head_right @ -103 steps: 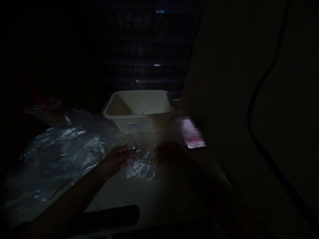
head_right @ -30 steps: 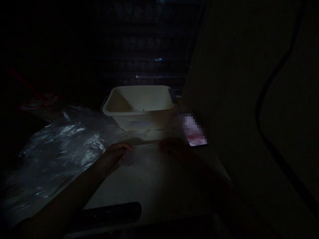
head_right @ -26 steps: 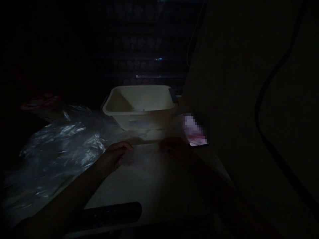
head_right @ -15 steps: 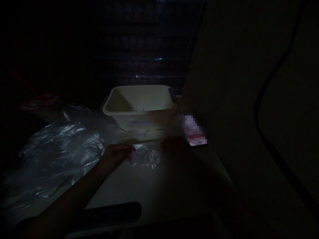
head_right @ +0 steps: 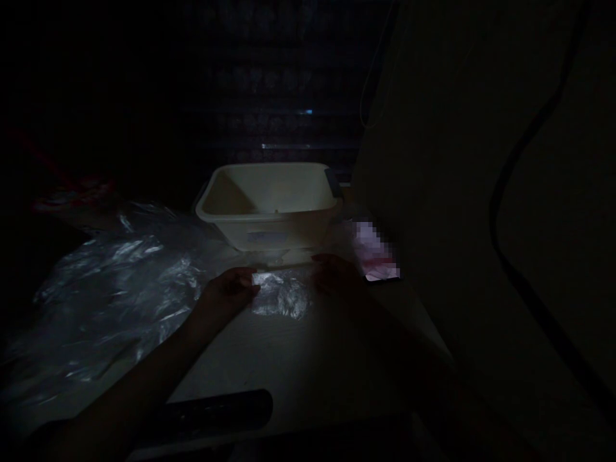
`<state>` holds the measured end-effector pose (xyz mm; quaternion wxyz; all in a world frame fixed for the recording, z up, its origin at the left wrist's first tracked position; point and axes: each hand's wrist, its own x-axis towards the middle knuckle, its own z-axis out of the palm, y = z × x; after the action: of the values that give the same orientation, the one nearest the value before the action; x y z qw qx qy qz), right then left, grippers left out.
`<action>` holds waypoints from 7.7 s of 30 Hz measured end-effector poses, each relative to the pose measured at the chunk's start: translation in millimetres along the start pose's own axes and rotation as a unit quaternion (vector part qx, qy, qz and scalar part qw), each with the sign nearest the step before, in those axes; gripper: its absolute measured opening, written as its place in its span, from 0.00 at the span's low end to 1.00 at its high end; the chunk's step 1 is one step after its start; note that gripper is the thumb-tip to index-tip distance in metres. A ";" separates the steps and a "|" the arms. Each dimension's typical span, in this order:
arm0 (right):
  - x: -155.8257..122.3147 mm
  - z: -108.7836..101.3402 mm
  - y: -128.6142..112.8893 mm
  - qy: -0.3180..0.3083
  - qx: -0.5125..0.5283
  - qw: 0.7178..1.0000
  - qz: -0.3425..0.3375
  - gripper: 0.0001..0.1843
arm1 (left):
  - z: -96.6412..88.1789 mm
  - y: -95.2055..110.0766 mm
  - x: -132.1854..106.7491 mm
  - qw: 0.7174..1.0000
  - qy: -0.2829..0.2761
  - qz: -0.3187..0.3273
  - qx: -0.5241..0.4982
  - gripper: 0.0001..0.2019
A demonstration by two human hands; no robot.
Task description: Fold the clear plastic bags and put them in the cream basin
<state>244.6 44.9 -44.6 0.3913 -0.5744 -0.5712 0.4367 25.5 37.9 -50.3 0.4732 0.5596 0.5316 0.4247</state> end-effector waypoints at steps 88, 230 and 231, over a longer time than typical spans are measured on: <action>-23.3 27.5 10.2 -0.012 -0.572 0.773 -0.274 0.29 | 22.8 5.9 -26.3 0.720 -0.113 0.237 0.642 0.23; -12.6 18.8 -29.2 -0.002 -0.320 0.875 -0.365 0.14 | -0.3 9.3 -11.0 0.987 -0.151 0.036 0.043 0.04; -13.7 21.6 -30.3 -0.036 -0.347 0.854 -0.385 0.12 | 0.5 9.6 -11.7 0.986 -0.154 0.042 0.045 0.04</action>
<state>215.0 31.3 -21.9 0.2823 -0.3909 -0.8749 0.0447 27.0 26.3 -40.7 0.5057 0.6609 0.4466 0.3288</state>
